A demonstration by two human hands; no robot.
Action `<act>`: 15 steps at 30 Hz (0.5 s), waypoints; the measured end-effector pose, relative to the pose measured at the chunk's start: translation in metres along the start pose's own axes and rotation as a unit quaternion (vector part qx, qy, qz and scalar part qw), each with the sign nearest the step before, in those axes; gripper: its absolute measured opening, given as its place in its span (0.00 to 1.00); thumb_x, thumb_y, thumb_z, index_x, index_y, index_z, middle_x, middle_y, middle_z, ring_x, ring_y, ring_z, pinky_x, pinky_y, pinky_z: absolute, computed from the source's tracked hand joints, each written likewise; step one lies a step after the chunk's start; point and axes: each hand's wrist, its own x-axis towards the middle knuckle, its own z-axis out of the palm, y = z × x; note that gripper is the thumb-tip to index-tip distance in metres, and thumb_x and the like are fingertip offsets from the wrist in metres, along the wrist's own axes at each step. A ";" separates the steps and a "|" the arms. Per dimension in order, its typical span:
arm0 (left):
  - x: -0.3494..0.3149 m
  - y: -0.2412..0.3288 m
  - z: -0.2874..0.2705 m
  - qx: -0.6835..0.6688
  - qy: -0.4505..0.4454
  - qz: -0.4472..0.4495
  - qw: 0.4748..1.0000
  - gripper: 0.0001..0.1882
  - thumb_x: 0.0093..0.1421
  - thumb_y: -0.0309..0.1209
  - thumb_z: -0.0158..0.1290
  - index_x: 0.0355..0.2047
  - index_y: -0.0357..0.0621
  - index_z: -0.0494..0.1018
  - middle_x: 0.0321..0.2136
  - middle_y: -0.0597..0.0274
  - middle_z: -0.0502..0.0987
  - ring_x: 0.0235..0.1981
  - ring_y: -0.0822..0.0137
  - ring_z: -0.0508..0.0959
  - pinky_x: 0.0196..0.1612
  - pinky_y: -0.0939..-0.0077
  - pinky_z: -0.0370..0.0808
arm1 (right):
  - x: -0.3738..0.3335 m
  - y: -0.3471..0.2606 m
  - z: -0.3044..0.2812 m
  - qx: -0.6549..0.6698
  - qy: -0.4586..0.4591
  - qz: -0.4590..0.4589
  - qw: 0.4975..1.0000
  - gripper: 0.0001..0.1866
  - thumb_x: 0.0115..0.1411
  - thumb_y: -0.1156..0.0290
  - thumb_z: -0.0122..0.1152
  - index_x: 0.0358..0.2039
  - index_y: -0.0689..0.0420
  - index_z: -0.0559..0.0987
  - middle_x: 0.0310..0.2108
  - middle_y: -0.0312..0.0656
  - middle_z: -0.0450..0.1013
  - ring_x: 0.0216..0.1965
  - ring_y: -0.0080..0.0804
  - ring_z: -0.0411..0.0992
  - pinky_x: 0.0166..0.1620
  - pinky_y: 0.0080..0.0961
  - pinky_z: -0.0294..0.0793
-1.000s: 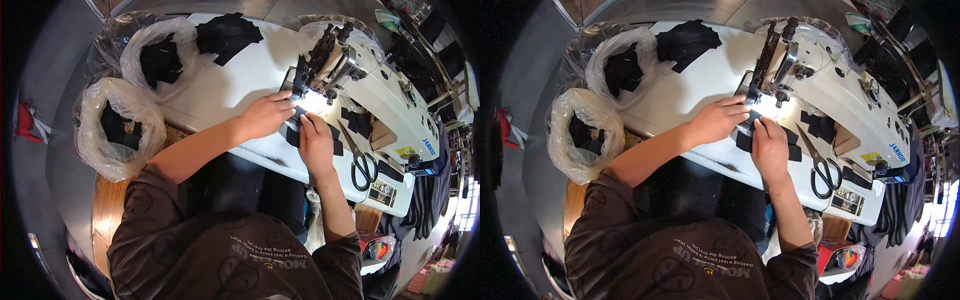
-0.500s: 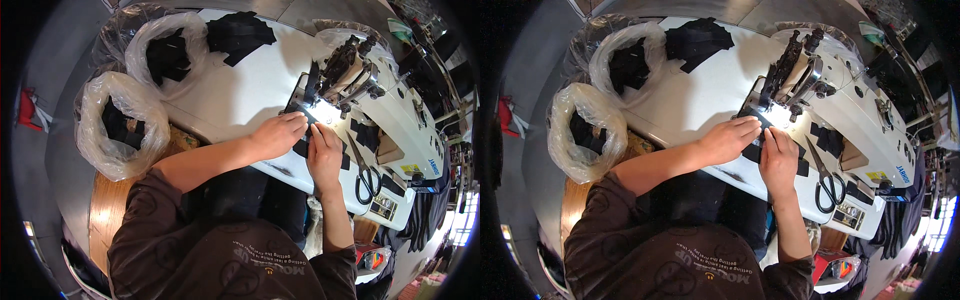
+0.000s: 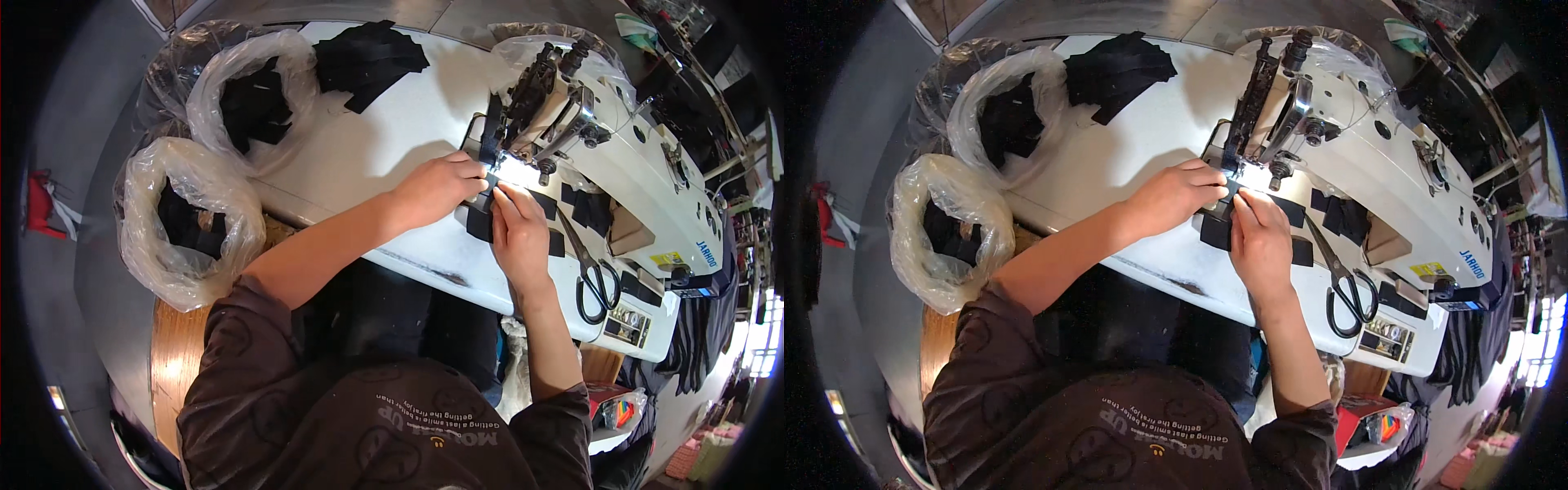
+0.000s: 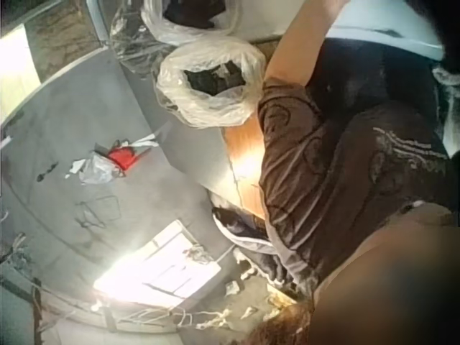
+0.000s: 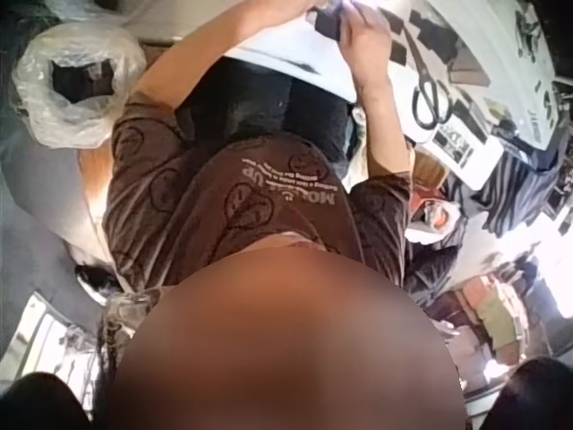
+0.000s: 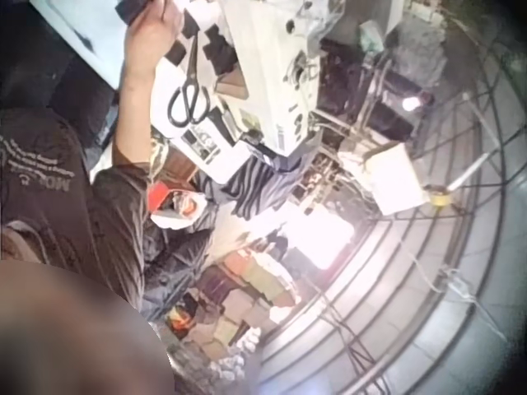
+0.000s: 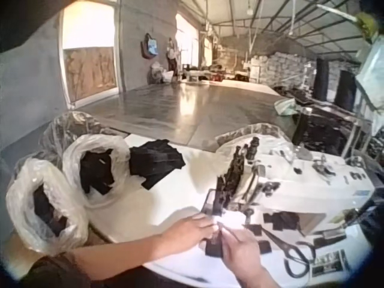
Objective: Sewing small black fabric pieces using an industrial sewing machine.
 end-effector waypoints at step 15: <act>0.006 -0.003 0.002 0.031 -0.012 0.009 0.999 0.15 0.57 0.22 0.58 0.44 0.40 0.85 0.50 0.64 0.81 0.55 0.60 0.78 0.60 0.68 0.79 | 0.011 0.002 0.005 -0.036 -0.011 0.000 0.999 0.15 0.64 0.80 0.66 0.51 0.63 0.86 0.53 0.49 0.81 0.51 0.52 0.80 0.56 0.44 0.79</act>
